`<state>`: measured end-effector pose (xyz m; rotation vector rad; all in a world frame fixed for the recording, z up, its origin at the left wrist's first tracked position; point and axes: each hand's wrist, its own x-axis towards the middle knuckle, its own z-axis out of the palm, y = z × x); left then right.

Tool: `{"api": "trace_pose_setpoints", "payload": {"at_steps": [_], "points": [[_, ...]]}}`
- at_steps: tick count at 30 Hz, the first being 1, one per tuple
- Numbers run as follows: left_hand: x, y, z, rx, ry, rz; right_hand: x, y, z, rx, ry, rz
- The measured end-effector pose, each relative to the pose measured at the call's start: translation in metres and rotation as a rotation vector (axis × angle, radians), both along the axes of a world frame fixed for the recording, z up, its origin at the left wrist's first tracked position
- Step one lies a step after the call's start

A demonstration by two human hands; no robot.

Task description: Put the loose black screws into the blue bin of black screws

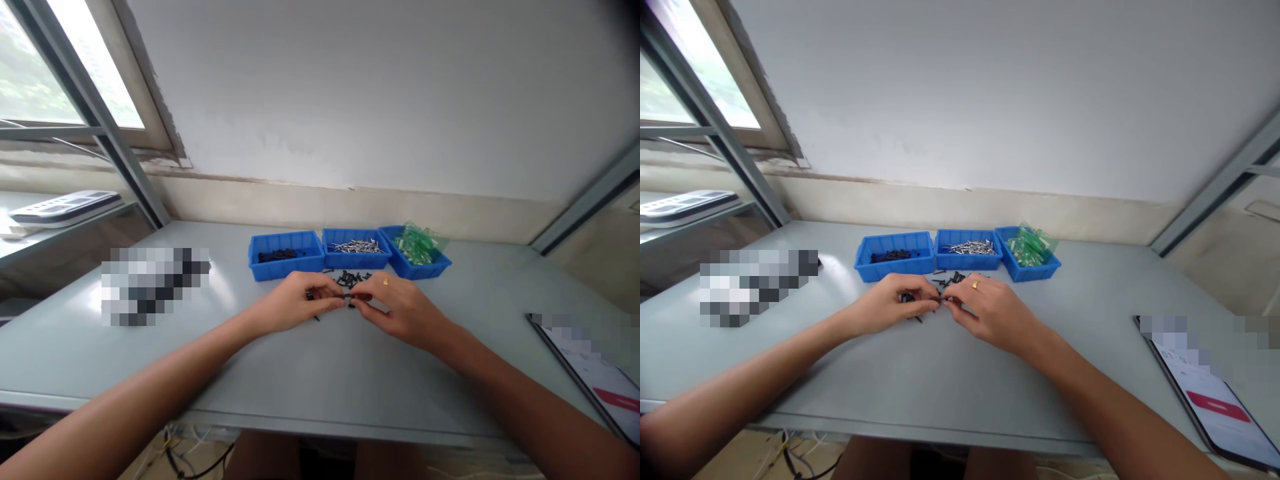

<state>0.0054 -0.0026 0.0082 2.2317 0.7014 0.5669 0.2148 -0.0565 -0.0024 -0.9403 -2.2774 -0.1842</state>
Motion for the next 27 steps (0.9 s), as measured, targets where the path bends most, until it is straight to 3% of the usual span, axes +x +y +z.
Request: {"api": "trace_pose_setpoints", "payload": {"at_steps": [11, 13, 17, 19, 22, 27], "points": [[-0.007, 0.002, 0.013, 0.365, 0.009, 0.028, 0.001, 0.0, 0.001, -0.011, 0.063, -0.035], [-0.014, 0.011, 0.014, 0.504, 0.037, 0.151, 0.003, 0.002, 0.001, -0.084, 0.038, -0.082], [-0.032, 0.038, 0.014, 0.72, 0.219, 0.525, 0.007, 0.007, -0.009, -0.292, -0.17, -0.139], [-0.036, 0.046, 0.012, 0.758, 0.278, 0.603, 0.008, 0.011, -0.016, -0.366, -0.244, -0.129], [-0.032, 0.042, 0.007, 0.753, 0.279, 0.512, 0.008, 0.014, -0.022, -0.433, -0.253, -0.12], [-0.013, 0.018, 0.001, 0.689, 0.18, 0.119, 0.007, 0.017, -0.022, -0.441, -0.226, -0.113]]}}
